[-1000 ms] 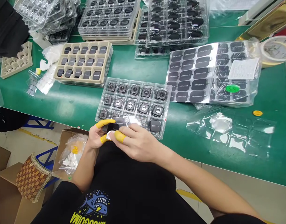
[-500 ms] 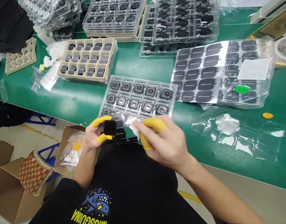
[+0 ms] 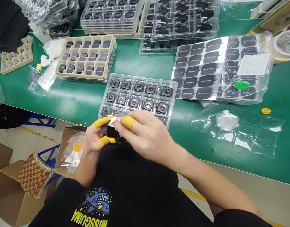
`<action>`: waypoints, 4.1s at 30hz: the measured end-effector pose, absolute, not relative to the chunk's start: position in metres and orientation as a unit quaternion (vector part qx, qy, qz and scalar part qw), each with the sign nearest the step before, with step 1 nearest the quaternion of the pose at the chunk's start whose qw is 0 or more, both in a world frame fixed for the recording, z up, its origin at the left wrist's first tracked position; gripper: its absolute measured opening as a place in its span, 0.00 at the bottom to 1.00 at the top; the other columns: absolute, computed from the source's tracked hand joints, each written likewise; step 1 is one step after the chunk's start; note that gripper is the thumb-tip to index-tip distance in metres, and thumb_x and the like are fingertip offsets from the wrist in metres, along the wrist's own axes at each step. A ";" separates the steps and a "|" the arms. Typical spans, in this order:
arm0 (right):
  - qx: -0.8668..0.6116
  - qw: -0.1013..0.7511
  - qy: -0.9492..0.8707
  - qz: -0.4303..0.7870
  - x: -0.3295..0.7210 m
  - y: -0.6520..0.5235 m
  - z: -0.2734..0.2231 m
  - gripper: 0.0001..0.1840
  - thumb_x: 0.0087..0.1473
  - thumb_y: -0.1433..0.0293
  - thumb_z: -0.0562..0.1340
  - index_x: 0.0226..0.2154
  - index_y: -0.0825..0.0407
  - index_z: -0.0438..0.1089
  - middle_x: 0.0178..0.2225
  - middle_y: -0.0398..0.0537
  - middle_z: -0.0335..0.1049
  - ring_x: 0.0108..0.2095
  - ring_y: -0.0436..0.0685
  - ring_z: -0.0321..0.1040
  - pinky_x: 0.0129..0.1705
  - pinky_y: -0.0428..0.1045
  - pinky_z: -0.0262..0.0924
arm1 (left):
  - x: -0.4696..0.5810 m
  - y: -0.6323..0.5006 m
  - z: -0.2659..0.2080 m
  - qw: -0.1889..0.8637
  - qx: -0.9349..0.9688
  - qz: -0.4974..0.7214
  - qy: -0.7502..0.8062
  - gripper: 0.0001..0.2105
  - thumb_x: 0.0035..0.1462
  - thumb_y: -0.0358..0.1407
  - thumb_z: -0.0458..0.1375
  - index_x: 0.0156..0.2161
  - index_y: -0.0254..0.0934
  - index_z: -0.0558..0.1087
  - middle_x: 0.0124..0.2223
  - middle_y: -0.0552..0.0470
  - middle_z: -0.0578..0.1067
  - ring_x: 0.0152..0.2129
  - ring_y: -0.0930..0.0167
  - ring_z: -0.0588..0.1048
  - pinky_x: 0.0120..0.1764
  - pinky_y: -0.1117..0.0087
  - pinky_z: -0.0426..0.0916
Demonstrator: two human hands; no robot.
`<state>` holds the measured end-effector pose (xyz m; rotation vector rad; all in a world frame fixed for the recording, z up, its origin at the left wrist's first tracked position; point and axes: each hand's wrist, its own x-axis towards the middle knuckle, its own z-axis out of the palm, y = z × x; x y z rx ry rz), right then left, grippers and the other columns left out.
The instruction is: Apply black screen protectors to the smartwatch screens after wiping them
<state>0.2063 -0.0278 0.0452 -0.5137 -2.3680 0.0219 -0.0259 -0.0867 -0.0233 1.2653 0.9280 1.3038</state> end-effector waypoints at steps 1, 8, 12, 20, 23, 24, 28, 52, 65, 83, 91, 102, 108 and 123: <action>-0.180 0.347 -0.920 0.016 0.205 -0.027 0.046 0.13 0.75 0.78 0.60 0.56 0.60 0.77 0.40 0.55 0.83 0.45 0.63 0.74 0.42 0.57 0.69 | -0.025 -0.086 -0.024 0.519 0.532 0.545 0.387 0.34 0.54 0.50 0.81 0.62 0.40 0.83 0.53 0.41 0.89 0.46 0.59 0.90 0.48 0.65 0.87; -0.098 0.304 -0.946 0.065 0.219 -0.022 0.047 0.13 0.76 0.78 0.58 0.52 0.55 0.78 0.38 0.50 0.81 0.41 0.60 0.76 0.39 0.55 0.67 | -0.031 -0.089 -0.026 0.505 0.513 0.560 0.411 0.30 0.53 0.49 0.81 0.58 0.38 0.85 0.51 0.41 0.90 0.44 0.59 0.90 0.46 0.65 0.86; -0.171 0.327 -0.929 0.042 0.250 -0.022 0.052 0.19 0.70 0.81 0.60 0.56 0.48 0.77 0.39 0.52 0.81 0.38 0.62 0.74 0.38 0.58 0.69 | -0.041 -0.091 -0.024 0.490 0.491 0.580 0.428 0.33 0.49 0.53 0.83 0.56 0.37 0.86 0.50 0.42 0.90 0.42 0.60 0.90 0.42 0.67 0.86; -0.252 0.394 -0.883 0.037 0.221 -0.027 0.056 0.23 0.66 0.84 0.64 0.58 0.50 0.79 0.43 0.53 0.81 0.40 0.62 0.73 0.41 0.57 0.67 | -0.031 -0.083 -0.022 0.515 0.509 0.569 0.391 0.34 0.49 0.50 0.83 0.59 0.39 0.85 0.54 0.40 0.89 0.47 0.57 0.90 0.50 0.63 0.86; -0.227 0.373 -0.900 0.005 0.206 -0.027 0.051 0.18 0.70 0.83 0.59 0.55 0.54 0.79 0.41 0.54 0.82 0.44 0.63 0.74 0.42 0.57 0.65 | -0.028 -0.081 -0.021 0.510 0.517 0.582 0.367 0.32 0.51 0.47 0.83 0.60 0.40 0.85 0.54 0.41 0.89 0.50 0.56 0.90 0.54 0.62 0.85; -0.219 0.365 -0.905 -0.005 0.204 -0.026 0.049 0.18 0.71 0.82 0.58 0.54 0.54 0.79 0.40 0.53 0.82 0.45 0.63 0.74 0.42 0.57 0.64 | -0.028 -0.081 -0.020 0.507 0.517 0.586 0.364 0.32 0.52 0.47 0.82 0.60 0.40 0.85 0.54 0.41 0.89 0.50 0.57 0.90 0.54 0.63 0.85; -0.169 0.355 -0.920 0.012 0.202 -0.025 0.047 0.17 0.74 0.80 0.57 0.51 0.54 0.80 0.40 0.53 0.83 0.45 0.61 0.74 0.41 0.56 0.63 | -0.029 -0.084 -0.021 0.503 0.501 0.593 0.378 0.30 0.54 0.46 0.81 0.60 0.41 0.85 0.54 0.42 0.89 0.47 0.60 0.90 0.51 0.66 0.84; -0.172 0.342 -0.922 0.058 0.194 -0.019 0.045 0.18 0.73 0.79 0.60 0.55 0.50 0.81 0.40 0.53 0.82 0.44 0.62 0.71 0.42 0.57 0.60 | -0.029 -0.085 -0.030 0.517 0.507 0.560 0.403 0.33 0.52 0.52 0.81 0.60 0.39 0.84 0.52 0.41 0.89 0.47 0.56 0.90 0.52 0.61 0.85; -0.214 0.342 -0.902 0.150 0.251 -0.015 0.066 0.20 0.71 0.81 0.61 0.53 0.43 0.80 0.43 0.49 0.81 0.39 0.59 0.72 0.39 0.56 0.68 | -0.043 -0.085 -0.026 0.505 0.495 0.592 0.386 0.33 0.49 0.51 0.83 0.58 0.40 0.86 0.50 0.43 0.90 0.39 0.63 0.89 0.41 0.68 0.83; -0.144 0.349 -0.921 0.097 0.184 -0.018 0.043 0.16 0.74 0.79 0.56 0.50 0.51 0.79 0.39 0.52 0.81 0.41 0.61 0.69 0.39 0.56 0.63 | -0.031 -0.087 -0.035 0.559 0.482 0.558 0.381 0.32 0.53 0.47 0.82 0.61 0.39 0.84 0.53 0.42 0.89 0.46 0.58 0.90 0.50 0.64 0.85; -0.116 0.286 -0.930 0.202 0.236 -0.016 0.057 0.20 0.69 0.83 0.58 0.52 0.49 0.79 0.41 0.51 0.80 0.38 0.60 0.70 0.38 0.56 0.65 | -0.043 -0.089 -0.027 0.525 0.467 0.589 0.400 0.36 0.49 0.54 0.82 0.59 0.37 0.85 0.54 0.39 0.89 0.45 0.57 0.90 0.49 0.64 0.85; -0.115 0.334 -0.934 0.041 0.200 -0.040 0.072 0.13 0.75 0.78 0.61 0.46 0.54 0.83 0.36 0.50 0.81 0.41 0.59 0.74 0.42 0.56 0.66 | -0.034 -0.090 -0.023 0.511 0.544 0.556 0.367 0.32 0.59 0.53 0.77 0.63 0.40 0.83 0.57 0.39 0.89 0.52 0.55 0.90 0.55 0.60 0.86; -0.149 0.311 -0.937 -0.056 0.187 -0.032 0.065 0.16 0.74 0.79 0.58 0.47 0.57 0.83 0.35 0.52 0.81 0.42 0.62 0.73 0.40 0.57 0.63 | -0.030 -0.092 -0.033 0.523 0.536 0.554 0.363 0.33 0.54 0.50 0.81 0.62 0.39 0.84 0.54 0.40 0.90 0.49 0.56 0.90 0.53 0.61 0.86; -0.289 0.382 -0.878 0.028 0.233 -0.052 0.062 0.27 0.60 0.86 0.69 0.55 0.46 0.81 0.43 0.50 0.81 0.40 0.62 0.73 0.41 0.57 0.68 | -0.037 -0.090 -0.019 0.503 0.475 0.598 0.404 0.35 0.49 0.52 0.82 0.58 0.36 0.85 0.52 0.39 0.89 0.45 0.57 0.90 0.47 0.65 0.86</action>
